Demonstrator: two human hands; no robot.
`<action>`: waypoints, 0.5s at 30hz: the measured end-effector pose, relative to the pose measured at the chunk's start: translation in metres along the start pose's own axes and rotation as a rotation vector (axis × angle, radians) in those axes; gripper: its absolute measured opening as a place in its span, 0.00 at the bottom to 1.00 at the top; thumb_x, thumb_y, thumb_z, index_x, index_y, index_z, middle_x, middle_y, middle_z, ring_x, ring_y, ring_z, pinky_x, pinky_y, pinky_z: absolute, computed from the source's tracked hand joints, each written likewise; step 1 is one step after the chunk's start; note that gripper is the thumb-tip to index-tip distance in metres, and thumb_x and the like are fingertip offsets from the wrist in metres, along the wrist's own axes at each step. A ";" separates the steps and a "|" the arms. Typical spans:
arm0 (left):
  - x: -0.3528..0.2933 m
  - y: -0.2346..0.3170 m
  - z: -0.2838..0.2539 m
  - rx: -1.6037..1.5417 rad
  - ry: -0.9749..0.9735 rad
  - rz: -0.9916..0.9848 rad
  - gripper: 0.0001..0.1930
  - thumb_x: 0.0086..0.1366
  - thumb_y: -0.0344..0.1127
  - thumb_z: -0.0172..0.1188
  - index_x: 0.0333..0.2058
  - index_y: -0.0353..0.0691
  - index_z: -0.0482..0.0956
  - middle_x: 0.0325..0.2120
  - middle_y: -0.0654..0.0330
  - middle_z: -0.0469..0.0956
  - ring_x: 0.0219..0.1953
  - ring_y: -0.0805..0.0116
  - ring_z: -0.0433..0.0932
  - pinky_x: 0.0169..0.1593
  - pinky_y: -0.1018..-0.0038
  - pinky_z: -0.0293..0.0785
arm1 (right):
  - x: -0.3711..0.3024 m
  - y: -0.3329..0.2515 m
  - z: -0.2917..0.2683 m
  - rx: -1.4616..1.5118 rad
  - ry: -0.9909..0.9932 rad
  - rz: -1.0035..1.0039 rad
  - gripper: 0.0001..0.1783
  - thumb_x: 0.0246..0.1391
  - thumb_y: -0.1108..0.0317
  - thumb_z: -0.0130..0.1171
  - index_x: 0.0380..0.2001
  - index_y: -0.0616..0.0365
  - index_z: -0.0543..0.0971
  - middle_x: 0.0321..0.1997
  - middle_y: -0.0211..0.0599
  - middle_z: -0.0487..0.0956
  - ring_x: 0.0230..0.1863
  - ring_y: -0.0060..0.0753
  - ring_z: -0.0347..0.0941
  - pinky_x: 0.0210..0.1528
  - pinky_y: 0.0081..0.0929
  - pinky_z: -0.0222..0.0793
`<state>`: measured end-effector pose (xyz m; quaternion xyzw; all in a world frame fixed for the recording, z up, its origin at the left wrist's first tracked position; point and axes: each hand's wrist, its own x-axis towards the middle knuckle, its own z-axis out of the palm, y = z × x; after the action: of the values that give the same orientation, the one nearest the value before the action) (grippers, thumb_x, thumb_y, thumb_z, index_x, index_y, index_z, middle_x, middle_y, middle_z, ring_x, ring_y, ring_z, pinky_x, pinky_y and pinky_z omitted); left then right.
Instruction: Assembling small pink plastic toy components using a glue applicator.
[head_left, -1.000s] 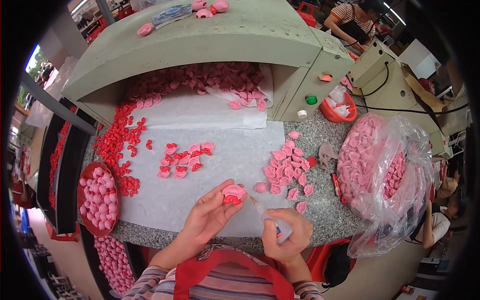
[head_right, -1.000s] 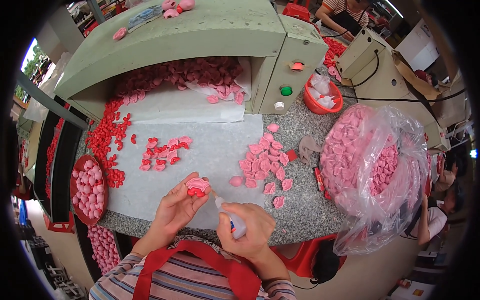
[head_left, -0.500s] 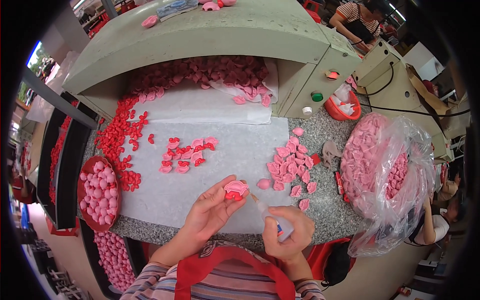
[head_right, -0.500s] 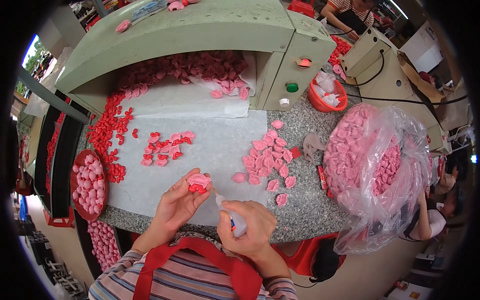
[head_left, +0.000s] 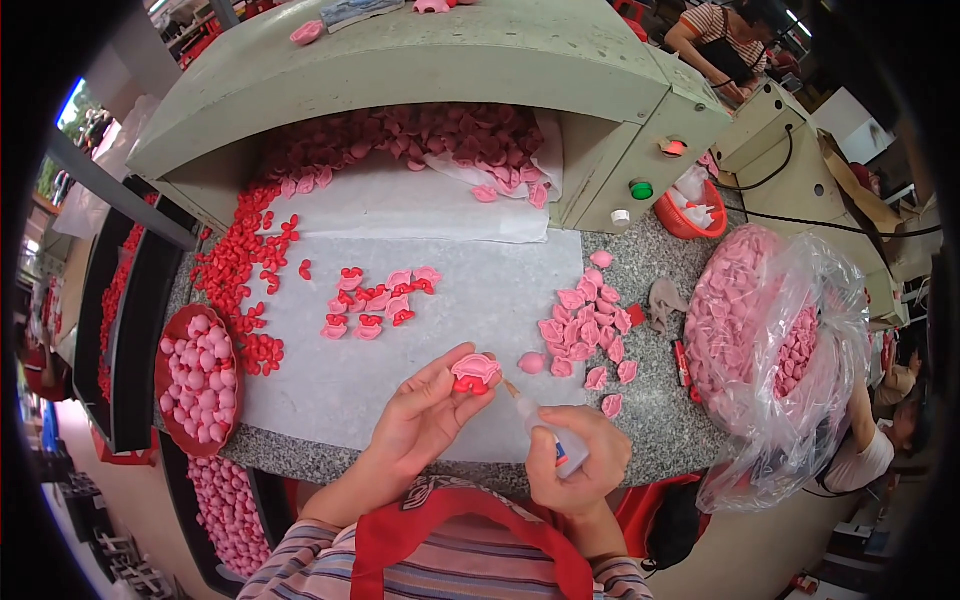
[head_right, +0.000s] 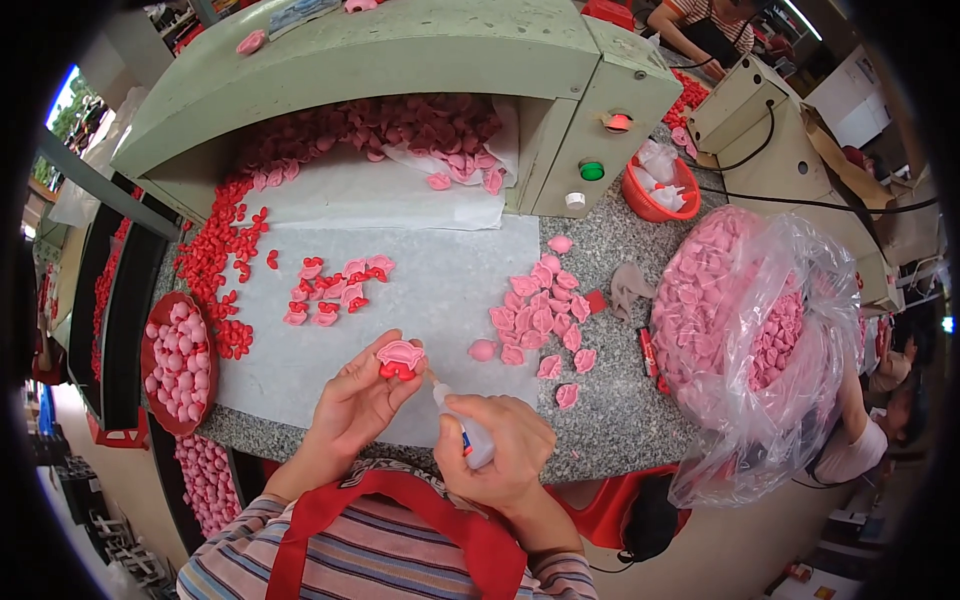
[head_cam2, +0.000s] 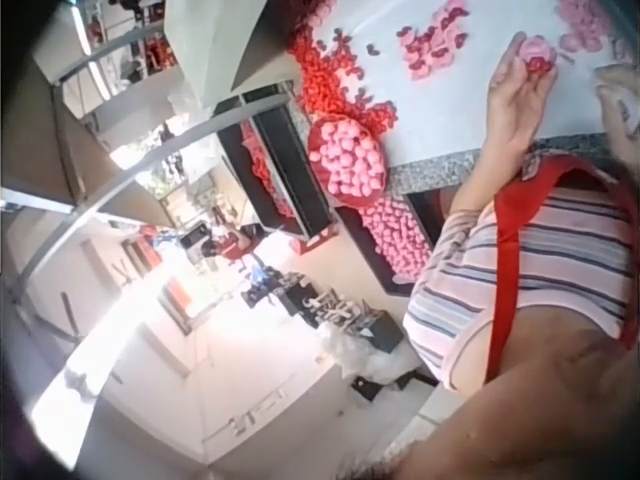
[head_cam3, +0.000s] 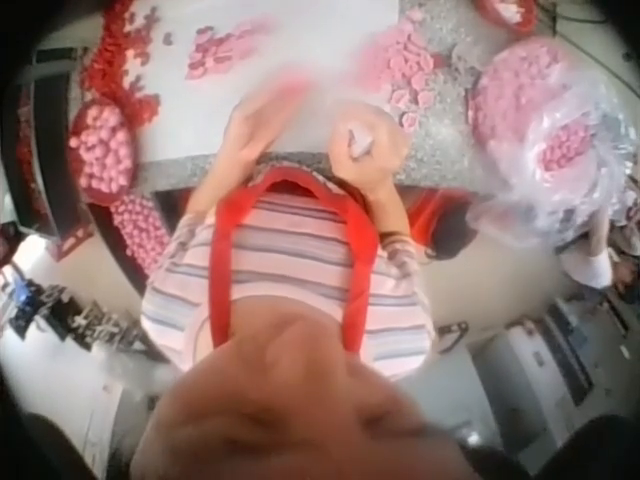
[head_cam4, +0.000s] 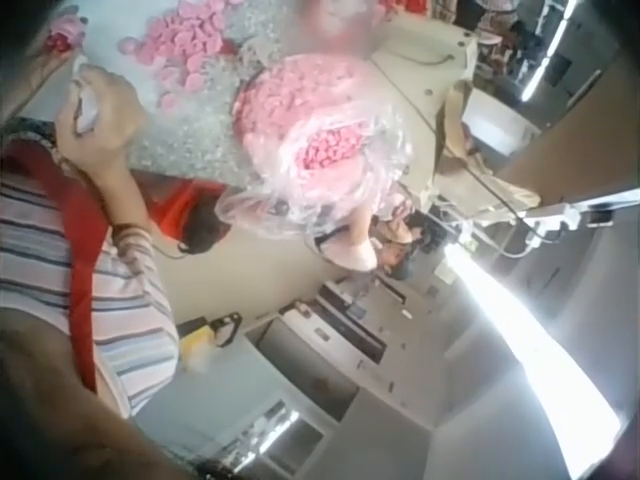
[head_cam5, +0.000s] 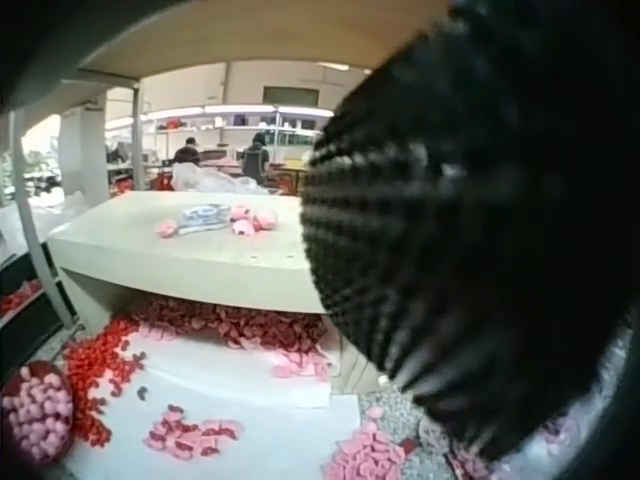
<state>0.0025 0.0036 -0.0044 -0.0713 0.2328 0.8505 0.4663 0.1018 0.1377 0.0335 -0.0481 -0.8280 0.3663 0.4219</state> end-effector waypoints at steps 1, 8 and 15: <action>0.000 0.000 0.000 0.002 -0.004 0.004 0.21 0.59 0.32 0.52 0.51 0.34 0.61 0.48 0.48 0.65 0.51 0.56 0.66 0.54 0.67 0.65 | 0.000 0.000 0.000 -0.002 -0.002 0.003 0.12 0.31 0.78 0.57 0.27 0.62 0.74 0.19 0.36 0.74 0.14 0.33 0.69 0.18 0.23 0.64; 0.000 0.000 -0.001 0.023 -0.003 0.020 0.21 0.59 0.32 0.51 0.51 0.34 0.62 0.48 0.48 0.65 0.51 0.56 0.66 0.54 0.67 0.65 | 0.002 -0.003 0.003 -0.001 -0.025 -0.011 0.12 0.31 0.78 0.57 0.27 0.61 0.74 0.20 0.35 0.75 0.14 0.32 0.68 0.17 0.23 0.63; 0.000 0.000 -0.003 0.034 -0.004 0.033 0.22 0.60 0.33 0.50 0.51 0.32 0.60 0.48 0.49 0.65 0.51 0.57 0.66 0.54 0.67 0.65 | 0.001 -0.005 0.005 0.005 -0.059 -0.037 0.12 0.31 0.78 0.58 0.26 0.61 0.74 0.18 0.35 0.74 0.13 0.30 0.67 0.16 0.22 0.62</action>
<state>0.0017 0.0025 -0.0070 -0.0578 0.2474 0.8542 0.4537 0.0990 0.1317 0.0353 -0.0209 -0.8398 0.3618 0.4042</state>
